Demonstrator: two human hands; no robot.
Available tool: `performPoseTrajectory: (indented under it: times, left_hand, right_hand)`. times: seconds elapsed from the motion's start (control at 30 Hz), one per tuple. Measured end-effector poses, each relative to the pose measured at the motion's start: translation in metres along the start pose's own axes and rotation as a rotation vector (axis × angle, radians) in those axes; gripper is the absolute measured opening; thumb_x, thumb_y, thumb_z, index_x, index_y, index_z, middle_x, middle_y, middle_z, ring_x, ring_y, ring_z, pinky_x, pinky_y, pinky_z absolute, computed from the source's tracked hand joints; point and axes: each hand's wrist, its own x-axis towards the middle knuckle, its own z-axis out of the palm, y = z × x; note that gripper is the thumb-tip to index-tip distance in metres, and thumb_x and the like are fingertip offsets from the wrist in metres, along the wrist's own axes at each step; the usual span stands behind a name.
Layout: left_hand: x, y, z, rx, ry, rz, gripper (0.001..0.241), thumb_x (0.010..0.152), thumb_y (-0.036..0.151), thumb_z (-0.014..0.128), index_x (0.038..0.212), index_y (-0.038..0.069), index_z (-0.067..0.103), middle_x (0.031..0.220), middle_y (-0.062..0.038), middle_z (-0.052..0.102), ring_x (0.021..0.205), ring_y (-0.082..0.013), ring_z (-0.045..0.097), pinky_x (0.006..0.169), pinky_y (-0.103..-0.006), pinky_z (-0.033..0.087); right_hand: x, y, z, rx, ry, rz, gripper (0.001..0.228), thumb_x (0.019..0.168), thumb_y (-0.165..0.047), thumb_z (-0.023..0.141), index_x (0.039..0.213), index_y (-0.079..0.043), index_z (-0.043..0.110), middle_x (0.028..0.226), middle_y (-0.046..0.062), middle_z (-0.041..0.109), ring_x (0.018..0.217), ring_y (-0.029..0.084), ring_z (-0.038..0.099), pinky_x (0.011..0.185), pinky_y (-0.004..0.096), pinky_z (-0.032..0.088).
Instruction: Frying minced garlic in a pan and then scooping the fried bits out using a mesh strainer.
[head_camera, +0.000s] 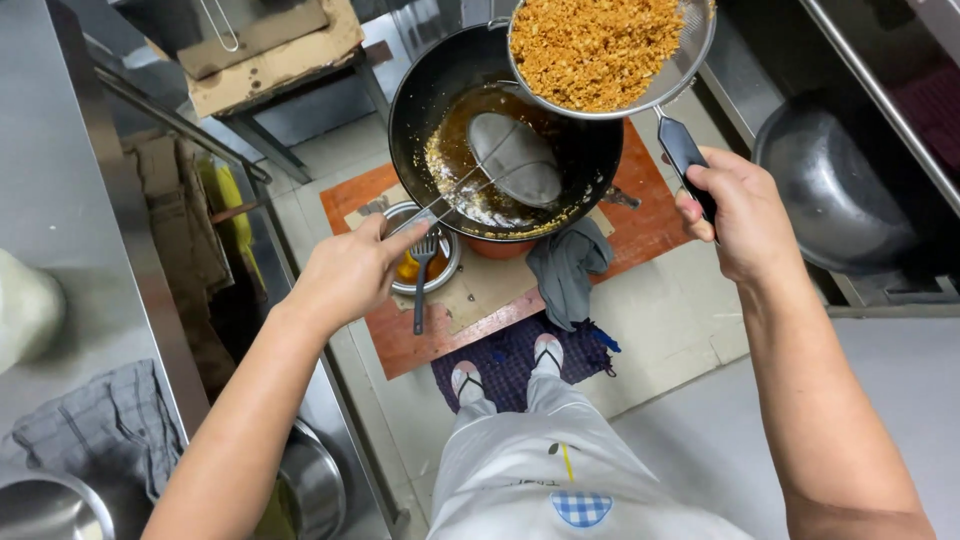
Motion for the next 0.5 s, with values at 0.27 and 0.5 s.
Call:
performPoseTrajectory:
  times: [0.27,0.5]
  left_hand:
    - [-0.003,0.020,-0.010,-0.025,-0.115,-0.039,0.060,0.098,0.016,0.057,0.156,0.031,0.055,0.099,-0.011,0.056,0.058,-0.0377,0.061,0.046,-0.0530,0.054]
    - [-0.033,-0.001,-0.025,0.166,-0.054,-0.044,0.068,0.092,0.010,0.065,0.153,0.038,0.059,0.093,-0.002,0.052,0.069,-0.0272,0.067,0.045,-0.0462,0.054]
  right_hand:
    - [0.029,-0.002,-0.022,-0.029,-0.104,0.036,0.016,0.100,-0.010,0.046,0.099,-0.005,0.061,0.070,0.005,0.043,0.054,0.010,0.032,0.051,0.023,0.022]
    - [0.043,0.004,-0.033,-0.051,-0.201,0.031,0.018,0.102,-0.013,0.045,0.104,-0.005,0.061,0.069,0.005,0.043,0.051,0.010,0.028,0.051,0.024,0.020]
